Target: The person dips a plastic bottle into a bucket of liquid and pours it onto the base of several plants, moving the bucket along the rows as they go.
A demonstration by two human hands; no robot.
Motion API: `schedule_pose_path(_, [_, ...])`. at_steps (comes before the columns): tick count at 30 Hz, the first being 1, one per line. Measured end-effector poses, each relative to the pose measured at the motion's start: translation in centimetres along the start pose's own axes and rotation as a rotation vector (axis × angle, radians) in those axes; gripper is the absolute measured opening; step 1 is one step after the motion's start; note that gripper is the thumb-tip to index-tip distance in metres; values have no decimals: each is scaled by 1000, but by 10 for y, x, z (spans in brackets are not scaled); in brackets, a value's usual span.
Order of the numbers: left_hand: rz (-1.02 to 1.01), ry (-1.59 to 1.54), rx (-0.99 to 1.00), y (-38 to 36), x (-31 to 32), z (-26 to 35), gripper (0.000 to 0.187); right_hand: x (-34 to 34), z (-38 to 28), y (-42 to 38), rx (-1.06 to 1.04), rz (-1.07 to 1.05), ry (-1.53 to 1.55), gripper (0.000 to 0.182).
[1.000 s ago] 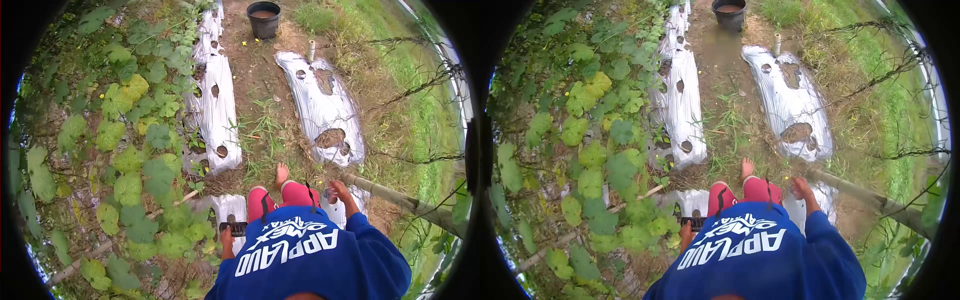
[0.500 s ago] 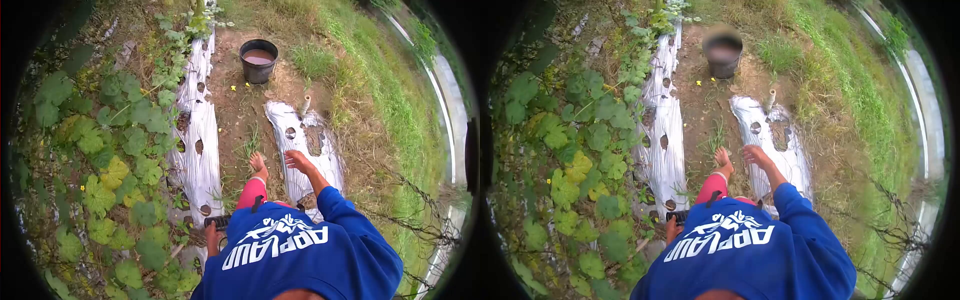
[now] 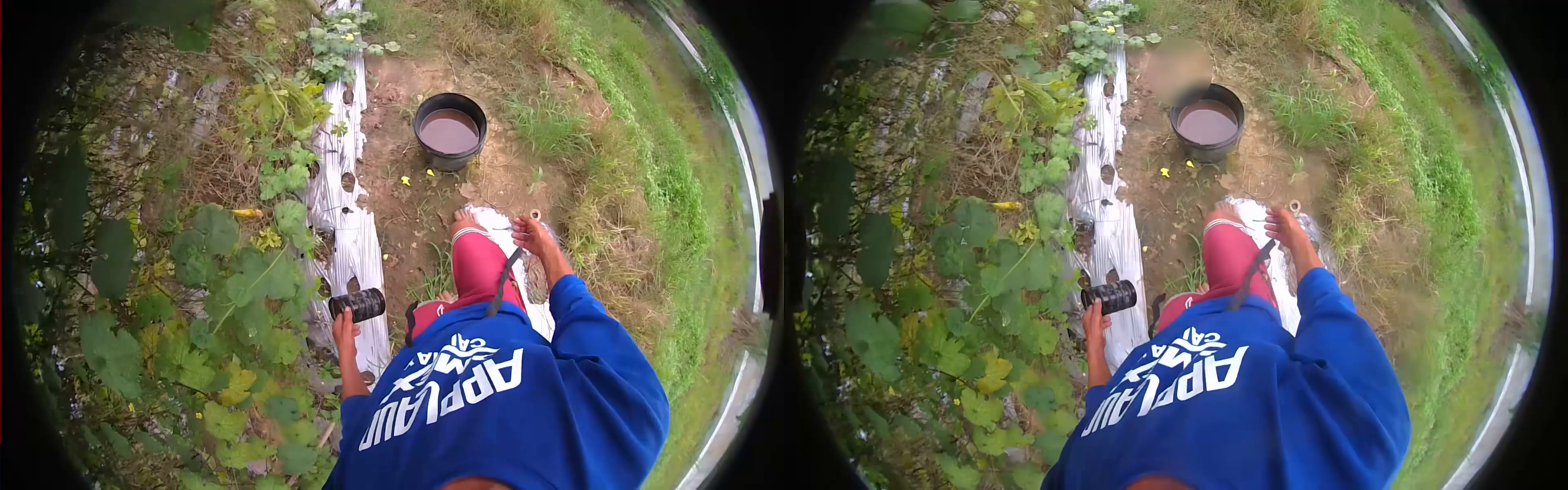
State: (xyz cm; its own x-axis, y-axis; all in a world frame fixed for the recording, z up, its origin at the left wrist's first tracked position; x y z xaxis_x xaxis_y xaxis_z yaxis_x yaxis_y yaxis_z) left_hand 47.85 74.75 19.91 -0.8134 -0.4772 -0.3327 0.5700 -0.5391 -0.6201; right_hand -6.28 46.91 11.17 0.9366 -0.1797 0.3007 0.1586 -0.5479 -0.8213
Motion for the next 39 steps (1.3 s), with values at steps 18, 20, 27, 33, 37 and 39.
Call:
schedule_pose_path(18, [507,105,-729,-66,83,78,46,32,-242,377,95,95,-560,96])
schedule_pose_path(20, [539,128,-640,-72,97,102,47,25,-243,402,286,284,-464,98])
schedule_pose_path(27, [609,64,-671,-91,128,103,44,33,-241,445,366,102,-322,91])
schedule_pose_path(33, [580,-41,-608,-93,146,99,43,17,-233,442,365,136,-359,84])
schedule_pose_path(37, [544,-104,-736,-92,155,73,43,9,-223,429,327,427,-377,91])
schedule_pose_path(39, [571,-17,-833,-108,153,63,43,16,-219,417,357,412,-353,95])
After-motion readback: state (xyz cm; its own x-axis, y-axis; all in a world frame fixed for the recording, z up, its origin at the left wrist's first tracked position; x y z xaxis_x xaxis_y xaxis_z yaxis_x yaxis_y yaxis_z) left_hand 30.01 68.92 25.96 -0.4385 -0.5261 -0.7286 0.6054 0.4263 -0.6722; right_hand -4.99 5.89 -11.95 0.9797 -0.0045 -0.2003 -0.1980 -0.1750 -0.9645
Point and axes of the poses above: each hand's wrist, its own y-axis towards the middle knuckle, its own x-axis out of the palm, z = x × y, the point moved 8 cm from there along y, towards the middle knuckle, and after that the axes turned 1 degree about y, right-handed, at the moved point
